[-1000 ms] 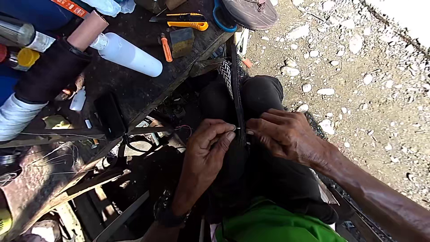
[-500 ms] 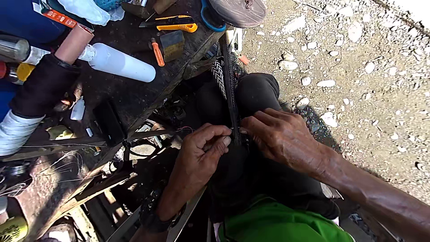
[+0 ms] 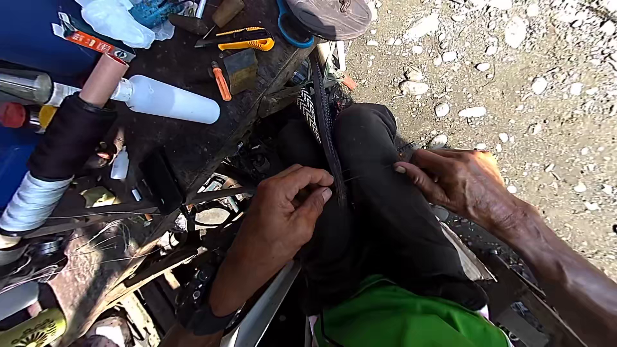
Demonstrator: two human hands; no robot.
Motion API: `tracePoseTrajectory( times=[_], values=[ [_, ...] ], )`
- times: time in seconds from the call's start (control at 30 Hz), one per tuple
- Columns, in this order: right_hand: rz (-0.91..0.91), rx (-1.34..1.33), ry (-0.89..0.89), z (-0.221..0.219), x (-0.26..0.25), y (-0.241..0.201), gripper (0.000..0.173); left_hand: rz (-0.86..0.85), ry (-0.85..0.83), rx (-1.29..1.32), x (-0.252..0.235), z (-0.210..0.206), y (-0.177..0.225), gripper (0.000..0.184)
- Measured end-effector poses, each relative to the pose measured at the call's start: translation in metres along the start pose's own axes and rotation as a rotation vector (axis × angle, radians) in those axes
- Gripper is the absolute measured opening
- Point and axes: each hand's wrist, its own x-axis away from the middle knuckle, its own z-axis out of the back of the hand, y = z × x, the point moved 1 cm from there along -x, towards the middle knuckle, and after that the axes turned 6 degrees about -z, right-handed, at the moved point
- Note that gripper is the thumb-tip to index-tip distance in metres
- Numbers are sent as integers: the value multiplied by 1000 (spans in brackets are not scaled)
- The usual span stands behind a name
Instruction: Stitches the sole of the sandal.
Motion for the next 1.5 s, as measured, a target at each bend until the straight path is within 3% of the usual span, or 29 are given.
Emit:
tracePoseTrajectory(
  times=[0.07, 0.17, 0.3, 0.4, 0.47, 0.53, 0.6, 0.7, 0.77, 0.9, 1.0, 1.17, 1.23, 1.37, 1.5],
  values=[
    [-104, 60, 9, 7, 9, 22, 52, -5, 2, 51, 0, 0, 1, 19],
    [-129, -12, -21, 6, 14, 17, 53, -71, 13, 234, 5, 0, 1, 24],
    [-100, -488, -158, -7, 15, -2, 52, -101, 67, 461, 28, 17, -4, 32],
    [-85, -904, -207, -8, 15, -9, 33, -63, 168, 517, 51, 30, -13, 30],
    [-33, -1039, -146, -8, 12, -19, 21, -44, 228, 317, 60, 30, -22, 26],
    [10, -975, -51, -10, 9, -34, 21, -35, 275, 17, 62, 23, -31, 27],
    [30, -666, 21, -15, 4, -49, 27, -77, 352, -100, 57, 5, -31, 34],
    [60, -314, 67, -31, -5, -67, 26, -114, 420, -49, 43, -42, -15, 49],
    [51, -529, 8, -26, -4, -68, 23, -67, 446, -138, 32, -67, -10, 53],
    [46, -1368, -251, 1, 8, -67, 20, -28, 538, -339, 17, -79, -6, 28],
    [8, -1432, -225, 7, 15, -73, 24, -71, 578, -407, 12, -78, -7, 18],
    [-71, -1444, 13, 2, 23, -85, 35, -169, 623, -402, 10, -80, -20, 15],
    [-99, -1520, -8, 2, 26, -83, 35, -200, 639, -393, 10, -80, -25, 14],
    [-109, -1476, -181, 2, 18, -64, 25, -145, 571, -332, 12, -70, -24, 17],
    [-19, -1615, -264, 4, 4, -49, 19, 12, 223, -38, 25, -43, -22, 34]
  ],
)
